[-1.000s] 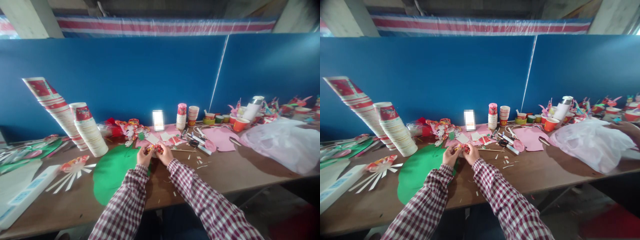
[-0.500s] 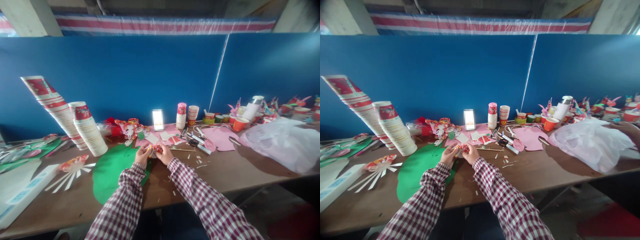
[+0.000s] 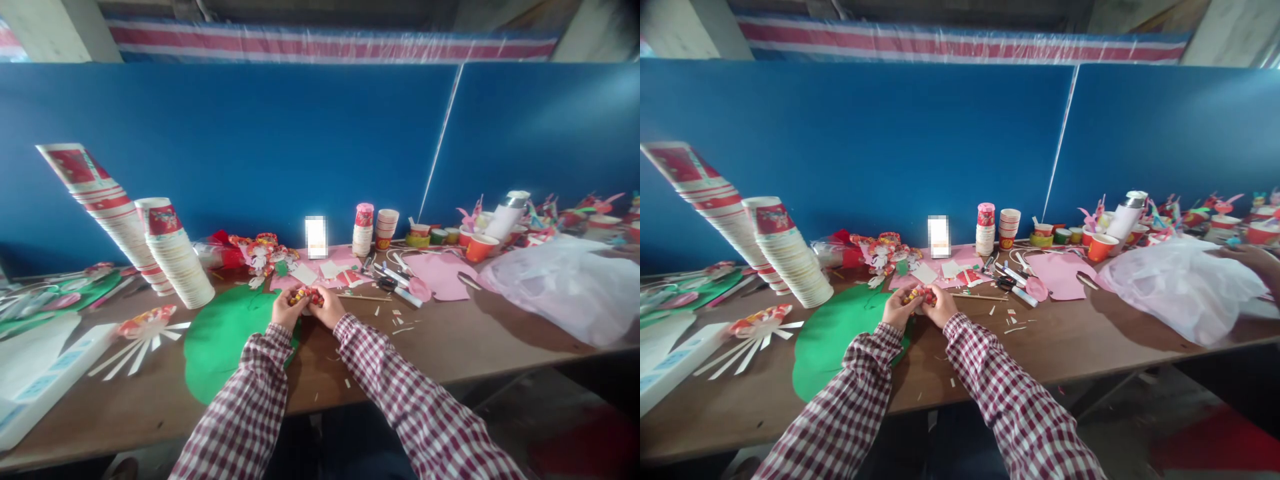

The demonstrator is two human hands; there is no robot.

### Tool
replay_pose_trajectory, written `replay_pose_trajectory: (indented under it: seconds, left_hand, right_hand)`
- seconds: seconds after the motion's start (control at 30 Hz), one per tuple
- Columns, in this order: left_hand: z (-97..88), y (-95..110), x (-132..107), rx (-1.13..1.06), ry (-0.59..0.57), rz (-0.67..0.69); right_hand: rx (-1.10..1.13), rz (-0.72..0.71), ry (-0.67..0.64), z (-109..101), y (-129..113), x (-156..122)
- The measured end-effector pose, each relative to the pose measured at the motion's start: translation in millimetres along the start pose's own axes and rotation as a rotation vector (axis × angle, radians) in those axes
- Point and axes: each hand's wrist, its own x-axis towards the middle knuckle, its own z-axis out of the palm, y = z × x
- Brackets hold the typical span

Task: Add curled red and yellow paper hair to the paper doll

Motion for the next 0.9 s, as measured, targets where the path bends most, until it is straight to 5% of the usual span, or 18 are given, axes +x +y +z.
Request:
replay_pose_trajectory:
  seconds: [0.9]
  left_hand:
    - [1.2, 4.4, -1.2, -0.144, 0.008, -0.084]
  right_hand:
    - [-0.012, -0.001, -0.031, 3.7, 9.8, -4.3]
